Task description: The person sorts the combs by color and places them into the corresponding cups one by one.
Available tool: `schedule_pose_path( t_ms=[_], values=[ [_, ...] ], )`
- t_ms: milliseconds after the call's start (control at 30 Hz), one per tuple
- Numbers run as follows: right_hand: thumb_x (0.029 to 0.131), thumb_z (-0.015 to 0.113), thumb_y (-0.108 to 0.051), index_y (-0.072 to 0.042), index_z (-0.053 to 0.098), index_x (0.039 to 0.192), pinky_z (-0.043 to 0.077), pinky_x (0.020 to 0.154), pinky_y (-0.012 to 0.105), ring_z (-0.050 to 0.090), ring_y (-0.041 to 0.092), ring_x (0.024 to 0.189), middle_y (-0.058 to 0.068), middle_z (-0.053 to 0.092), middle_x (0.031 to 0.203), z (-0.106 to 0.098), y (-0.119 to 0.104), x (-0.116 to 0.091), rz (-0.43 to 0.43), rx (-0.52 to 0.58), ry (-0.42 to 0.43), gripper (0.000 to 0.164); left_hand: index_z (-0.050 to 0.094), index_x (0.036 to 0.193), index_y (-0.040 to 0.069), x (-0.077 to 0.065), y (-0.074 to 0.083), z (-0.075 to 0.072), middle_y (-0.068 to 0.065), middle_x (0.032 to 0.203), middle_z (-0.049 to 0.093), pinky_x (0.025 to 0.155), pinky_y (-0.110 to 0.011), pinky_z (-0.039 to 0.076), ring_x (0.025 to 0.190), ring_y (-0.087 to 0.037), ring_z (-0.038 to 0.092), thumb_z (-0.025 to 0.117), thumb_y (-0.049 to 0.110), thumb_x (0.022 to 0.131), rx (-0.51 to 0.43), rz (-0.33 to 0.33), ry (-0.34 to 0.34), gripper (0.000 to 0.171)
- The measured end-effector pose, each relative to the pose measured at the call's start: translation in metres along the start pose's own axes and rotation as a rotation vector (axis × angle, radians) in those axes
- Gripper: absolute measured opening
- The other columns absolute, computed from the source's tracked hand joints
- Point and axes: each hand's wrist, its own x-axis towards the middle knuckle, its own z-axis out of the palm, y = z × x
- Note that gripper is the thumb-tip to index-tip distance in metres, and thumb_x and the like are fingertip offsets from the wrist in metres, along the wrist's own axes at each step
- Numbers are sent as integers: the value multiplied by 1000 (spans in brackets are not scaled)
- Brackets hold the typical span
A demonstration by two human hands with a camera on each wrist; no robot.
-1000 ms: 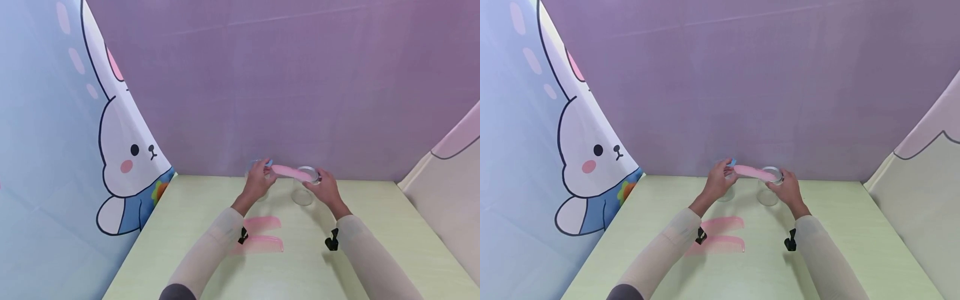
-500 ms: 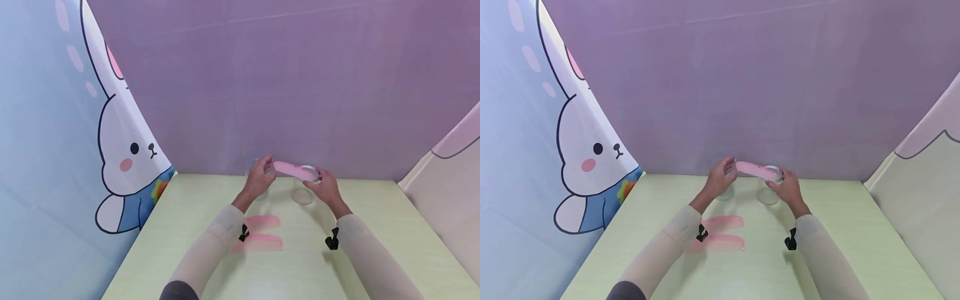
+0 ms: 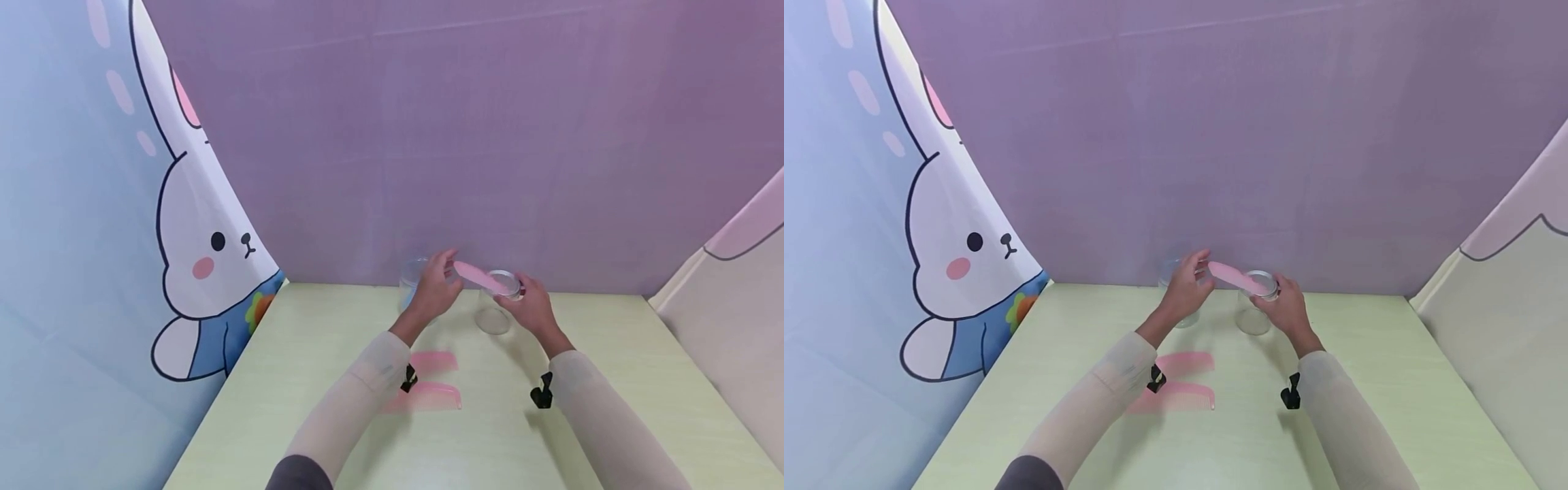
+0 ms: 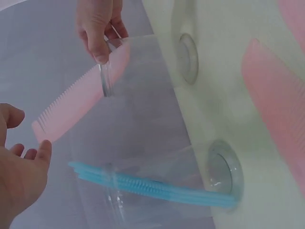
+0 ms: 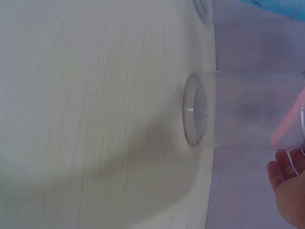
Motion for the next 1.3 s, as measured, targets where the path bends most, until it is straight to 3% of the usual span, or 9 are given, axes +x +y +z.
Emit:
schedule_pose_path(
  t_ms=[133, 333, 600, 800, 1000, 1300],
  values=[
    [89, 77, -30, 7, 46, 145, 47, 94, 55, 55, 42, 114, 32, 55, 130, 0, 2, 0, 11, 8, -3, 74, 43, 149, -3, 0, -4, 2, -22, 146, 51, 108, -25, 49, 135, -31, 56, 59, -1, 93, -20, -20, 7, 59],
    [88, 78, -28, 8, 47, 144, 47, 97, 57, 55, 44, 116, 32, 54, 132, 0, 1, -1, 16, 23, -1, 73, 33, 158, 6, 1, -1, 1, -12, 159, 42, 115, -30, 43, 146, -27, 45, 59, 3, 93, -8, -29, -99, 70],
    [89, 77, -28, 11, 44, 145, 48, 97, 59, 55, 46, 116, 36, 53, 133, 0, -1, -2, 23, 16, -14, 76, 39, 155, 4, -6, -8, -4, -14, 151, 49, 109, -30, 49, 139, -26, 51, 63, 8, 96, 207, 46, -156, 64],
    [89, 76, -31, 9, 42, 147, 48, 97, 58, 54, 45, 118, 34, 52, 136, -1, -2, -2, 46, 8, -20, 78, 44, 152, 4, -15, -21, -16, -16, 146, 55, 106, -39, 51, 128, -31, 58, 68, 13, 95, 325, 77, -203, 62],
    [88, 77, -31, 8, 45, 145, 47, 95, 56, 55, 43, 116, 34, 55, 134, 1, 1, -1, 28, 13, -11, 76, 42, 154, 6, -31, -34, -29, -16, 148, 53, 106, -44, 51, 130, -31, 59, 71, 18, 95, 344, -1, -252, 66],
    [89, 76, -31, 7, 45, 145, 48, 93, 56, 55, 43, 115, 33, 56, 132, -2, 1, -1, 22, 20, -26, 75, 53, 144, 2, -57, -52, -55, -18, 142, 56, 99, -43, 55, 124, -32, 63, 73, 19, 94, 404, -85, -270, 56]
  ],
)
